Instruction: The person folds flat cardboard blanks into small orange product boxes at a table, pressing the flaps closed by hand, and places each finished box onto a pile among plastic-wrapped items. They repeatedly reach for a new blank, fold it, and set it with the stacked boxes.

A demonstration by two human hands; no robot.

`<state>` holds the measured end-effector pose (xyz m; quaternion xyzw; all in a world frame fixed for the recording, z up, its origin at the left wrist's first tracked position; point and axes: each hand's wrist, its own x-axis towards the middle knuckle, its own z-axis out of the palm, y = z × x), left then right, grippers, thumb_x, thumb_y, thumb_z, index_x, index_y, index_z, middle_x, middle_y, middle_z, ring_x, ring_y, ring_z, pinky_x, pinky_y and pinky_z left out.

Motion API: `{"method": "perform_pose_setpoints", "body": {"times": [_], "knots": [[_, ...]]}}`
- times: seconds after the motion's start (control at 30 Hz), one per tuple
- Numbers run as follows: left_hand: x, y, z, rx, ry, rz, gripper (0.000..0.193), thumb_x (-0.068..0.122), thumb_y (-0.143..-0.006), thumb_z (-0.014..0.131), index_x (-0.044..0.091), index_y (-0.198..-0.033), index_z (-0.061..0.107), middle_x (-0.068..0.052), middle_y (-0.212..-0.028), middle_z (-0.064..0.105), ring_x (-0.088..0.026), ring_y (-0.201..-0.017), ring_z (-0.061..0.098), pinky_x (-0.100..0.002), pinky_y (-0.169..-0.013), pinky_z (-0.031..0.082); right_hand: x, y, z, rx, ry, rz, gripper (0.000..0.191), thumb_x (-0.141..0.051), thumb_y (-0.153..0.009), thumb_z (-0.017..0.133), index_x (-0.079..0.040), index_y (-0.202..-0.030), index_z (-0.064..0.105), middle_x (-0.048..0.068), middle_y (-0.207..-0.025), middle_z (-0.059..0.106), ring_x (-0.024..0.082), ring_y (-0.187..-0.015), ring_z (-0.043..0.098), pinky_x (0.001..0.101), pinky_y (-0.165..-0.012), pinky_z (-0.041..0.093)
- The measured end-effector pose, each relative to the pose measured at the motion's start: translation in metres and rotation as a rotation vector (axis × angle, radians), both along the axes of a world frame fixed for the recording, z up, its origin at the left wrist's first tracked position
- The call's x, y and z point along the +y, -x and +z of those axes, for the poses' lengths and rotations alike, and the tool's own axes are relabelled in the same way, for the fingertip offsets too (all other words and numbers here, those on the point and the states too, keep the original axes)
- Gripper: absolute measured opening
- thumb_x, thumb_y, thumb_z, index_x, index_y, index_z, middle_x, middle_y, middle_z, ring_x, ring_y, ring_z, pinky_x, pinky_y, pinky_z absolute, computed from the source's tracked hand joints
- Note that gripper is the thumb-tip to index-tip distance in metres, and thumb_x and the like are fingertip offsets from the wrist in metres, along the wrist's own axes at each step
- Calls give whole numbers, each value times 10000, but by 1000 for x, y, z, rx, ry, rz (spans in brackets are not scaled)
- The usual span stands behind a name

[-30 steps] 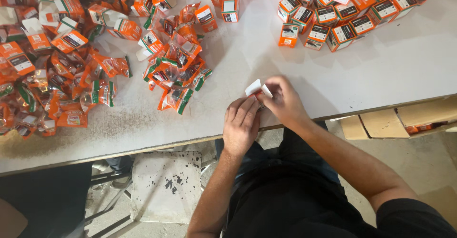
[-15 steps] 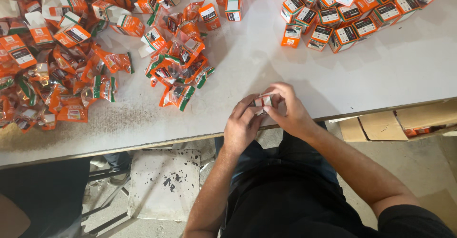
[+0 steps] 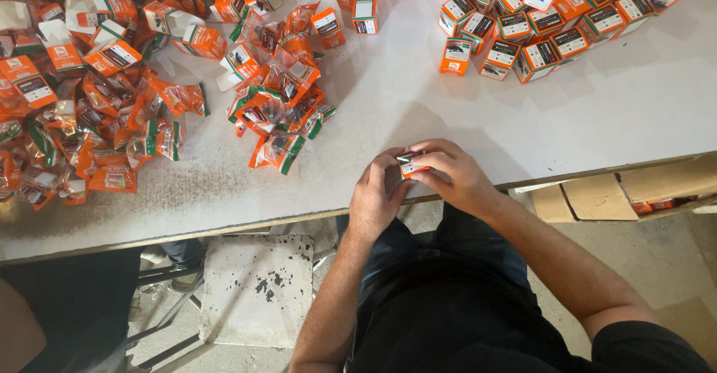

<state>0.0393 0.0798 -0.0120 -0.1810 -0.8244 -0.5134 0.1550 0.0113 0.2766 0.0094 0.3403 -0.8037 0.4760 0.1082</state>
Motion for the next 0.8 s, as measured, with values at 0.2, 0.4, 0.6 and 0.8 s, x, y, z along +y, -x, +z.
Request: {"method": "perform_pose_setpoints", "body": {"times": [0.2, 0.4, 0.6, 0.8], "knots": [[-1, -1, -3, 33, 20, 10, 488, 55, -838, 829, 49, -1196, 496, -157, -1350, 650, -351, -1191, 690, -398, -962, 598, 5, -6, 2, 267, -246, 6, 311, -136, -888, 766, -45, -1160, 645, 136, -1344, 608, 328, -1097, 633, 430, -897, 535], [-18, 8, 3, 170, 47, 82, 520, 12, -821, 798, 17, -1265, 527, -221, -1402, 549, -385, -1272, 613, -414, -1018, 584, 24, 15, 31, 568, -682, -246, 402, -88, -771, 728, -67, -1170, 680, 104, -1368, 630, 330, -1061, 621, 491, -878, 483], [-115, 103, 37, 358, 710, 620, 531, 234, -766, 836, 63, -1221, 623, -138, -1146, 624, -400, -1087, 599, -523, -919, 459, 30, 41, 52, 360, -325, -388, 323, -105, -947, 726, -58, -1262, 673, 134, -1286, 627, 374, -1180, 584, 487, -1012, 473], [-144, 155, 60, 407, 758, 617, 304, 120, -846, 789, 90, -1133, 694, -32, -966, 711, -257, -969, 659, -472, -867, 483, -6, 17, 36, 192, -191, -131, 245, -139, -922, 733, -91, -1159, 692, 92, -1204, 680, 300, -1151, 629, 419, -986, 517]]}}
